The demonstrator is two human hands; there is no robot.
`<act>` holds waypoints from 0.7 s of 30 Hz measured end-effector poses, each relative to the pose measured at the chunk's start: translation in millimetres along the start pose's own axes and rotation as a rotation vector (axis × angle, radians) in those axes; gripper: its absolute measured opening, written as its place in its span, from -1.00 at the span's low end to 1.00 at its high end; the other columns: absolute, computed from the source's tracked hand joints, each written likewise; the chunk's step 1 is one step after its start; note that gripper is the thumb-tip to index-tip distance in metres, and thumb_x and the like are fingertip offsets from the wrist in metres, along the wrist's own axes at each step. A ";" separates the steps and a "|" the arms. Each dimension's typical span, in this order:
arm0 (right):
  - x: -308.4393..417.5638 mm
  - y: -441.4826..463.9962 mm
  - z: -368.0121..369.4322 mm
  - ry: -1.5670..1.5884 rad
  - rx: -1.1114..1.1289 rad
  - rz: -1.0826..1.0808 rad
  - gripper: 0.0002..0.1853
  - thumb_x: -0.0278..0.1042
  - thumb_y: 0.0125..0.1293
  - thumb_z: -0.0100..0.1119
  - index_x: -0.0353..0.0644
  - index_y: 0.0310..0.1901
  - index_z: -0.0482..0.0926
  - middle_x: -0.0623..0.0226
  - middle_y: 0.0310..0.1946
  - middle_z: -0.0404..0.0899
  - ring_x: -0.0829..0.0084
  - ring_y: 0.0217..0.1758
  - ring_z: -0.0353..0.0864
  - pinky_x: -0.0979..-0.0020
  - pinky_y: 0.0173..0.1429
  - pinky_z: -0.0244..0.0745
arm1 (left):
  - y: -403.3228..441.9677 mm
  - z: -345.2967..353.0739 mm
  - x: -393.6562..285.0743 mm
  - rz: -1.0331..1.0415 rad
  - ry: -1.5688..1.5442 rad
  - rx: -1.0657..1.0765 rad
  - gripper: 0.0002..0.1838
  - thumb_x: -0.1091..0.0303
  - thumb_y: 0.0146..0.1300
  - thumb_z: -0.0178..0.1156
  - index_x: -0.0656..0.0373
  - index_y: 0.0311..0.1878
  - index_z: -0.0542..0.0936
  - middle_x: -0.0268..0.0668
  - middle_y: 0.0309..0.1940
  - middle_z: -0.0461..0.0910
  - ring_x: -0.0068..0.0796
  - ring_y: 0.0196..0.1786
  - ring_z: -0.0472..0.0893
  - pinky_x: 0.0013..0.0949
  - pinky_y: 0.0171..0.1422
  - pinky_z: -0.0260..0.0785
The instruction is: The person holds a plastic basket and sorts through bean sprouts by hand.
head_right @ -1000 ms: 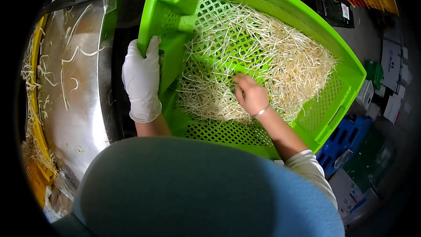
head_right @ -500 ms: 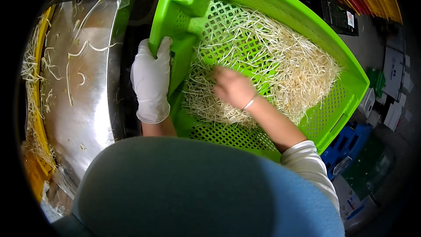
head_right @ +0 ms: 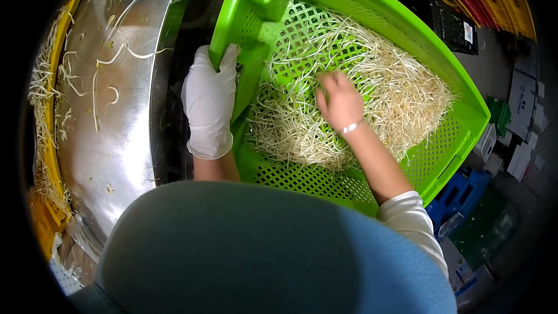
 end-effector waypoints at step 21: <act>-16.2 -84.8 26.2 -0.018 0.157 -0.138 -0.65 -0.40 0.05 0.15 -0.11 -0.06 0.47 0.15 -0.02 0.44 0.15 -0.02 0.47 0.26 -0.01 0.43 | -0.6 -3.6 -6.5 0.018 -0.028 -0.024 -0.67 0.09 0.16 0.12 0.19 -0.23 0.50 -0.33 -0.66 0.48 -0.53 -0.61 0.45 -0.43 -0.46 0.29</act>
Point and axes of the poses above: each hand's wrist, its own y-axis towards the middle knuckle, its own z-axis out of the palm, x = y × z, the point moved 10 cm from there along y, towards the middle knuckle
